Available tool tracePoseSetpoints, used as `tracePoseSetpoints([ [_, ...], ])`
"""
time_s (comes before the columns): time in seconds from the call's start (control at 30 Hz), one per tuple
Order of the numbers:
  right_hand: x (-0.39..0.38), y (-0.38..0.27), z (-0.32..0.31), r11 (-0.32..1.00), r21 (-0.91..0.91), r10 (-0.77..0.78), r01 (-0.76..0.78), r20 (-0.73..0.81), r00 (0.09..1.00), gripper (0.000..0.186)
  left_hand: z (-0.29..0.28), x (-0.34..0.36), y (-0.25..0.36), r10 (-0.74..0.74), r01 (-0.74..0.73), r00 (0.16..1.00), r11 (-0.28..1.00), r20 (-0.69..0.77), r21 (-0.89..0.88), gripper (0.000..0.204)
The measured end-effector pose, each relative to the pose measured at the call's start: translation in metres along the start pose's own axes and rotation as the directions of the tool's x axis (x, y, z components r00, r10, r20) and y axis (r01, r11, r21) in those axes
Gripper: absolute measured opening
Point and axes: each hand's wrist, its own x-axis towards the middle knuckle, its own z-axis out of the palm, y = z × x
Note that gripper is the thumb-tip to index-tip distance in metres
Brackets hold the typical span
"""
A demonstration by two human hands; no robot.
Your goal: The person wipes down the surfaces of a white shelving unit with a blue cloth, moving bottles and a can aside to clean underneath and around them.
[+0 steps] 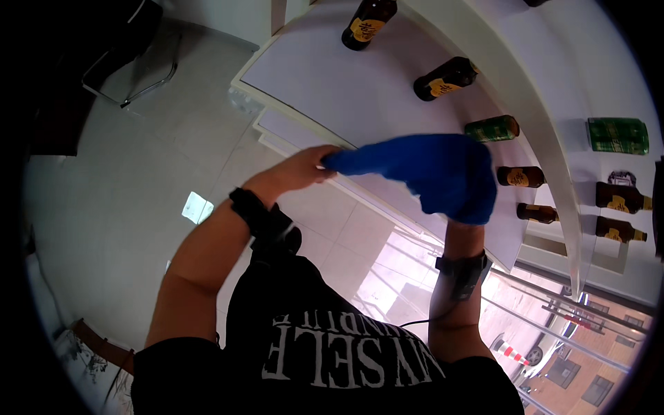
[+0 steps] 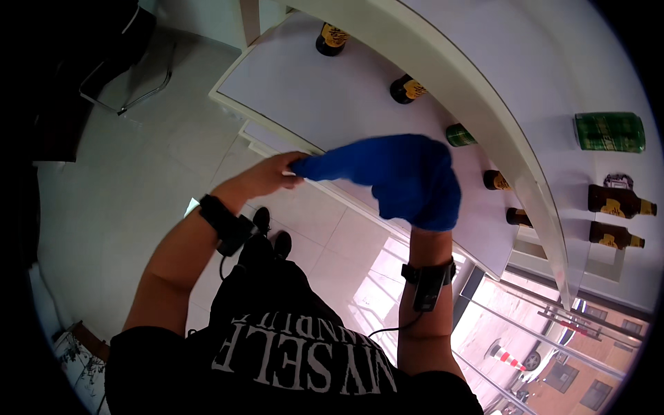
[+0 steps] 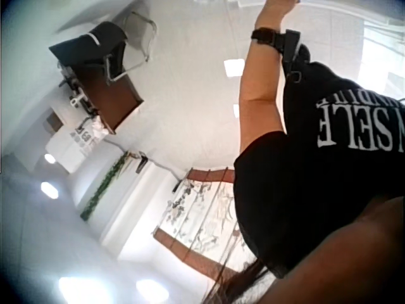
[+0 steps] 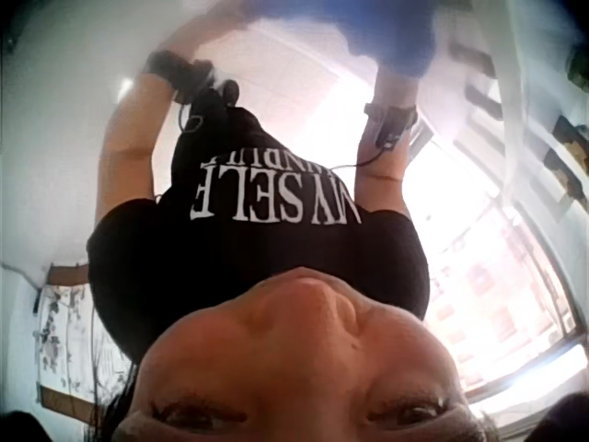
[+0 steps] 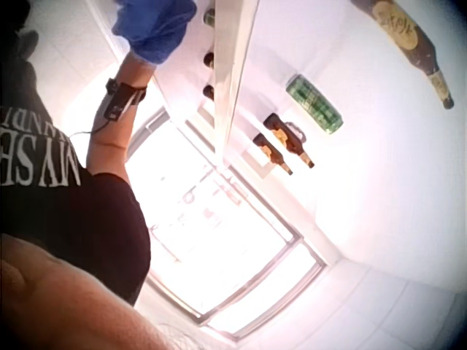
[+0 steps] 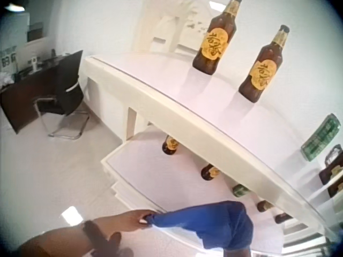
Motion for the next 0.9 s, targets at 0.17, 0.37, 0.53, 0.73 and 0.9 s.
tracePoseSetpoints([
  [0.17, 0.008, 0.038, -0.114, 0.867, -0.277, 0.232, -0.414, -0.511, 0.828, 0.044, -0.057, 0.020, 0.030, 0.131, -0.125, 0.983, 0.991, -0.132, 0.049, 0.041],
  [0.37, 0.013, 0.085, -0.064, -0.005, -0.963, -0.231, -0.269, -0.260, 0.938, 0.030, -0.111, 0.070, 0.063, 0.310, -0.257, 0.747, 0.951, -0.588, 0.175, 0.058],
  [0.53, 0.021, 0.099, -0.022, -0.020, -0.959, -0.197, -0.282, -0.273, 0.942, 0.043, -0.132, 0.166, 0.060, 0.580, -0.380, 0.598, 0.813, -0.554, 0.441, 0.100],
  [0.73, 0.051, 0.136, -0.007, -0.263, -0.928, -0.003, -0.265, -0.274, 0.962, 0.067, -0.116, 0.223, 0.074, 0.655, -0.321, 0.485, 0.749, -0.579, 0.579, 0.090],
  [0.9, 0.052, 0.137, -0.012, -0.351, -0.909, 0.009, -0.227, -0.246, 0.969, 0.068, -0.109, 0.206, 0.106, 0.542, -0.411, 0.523, 0.837, -0.658, 0.363, 0.079],
])
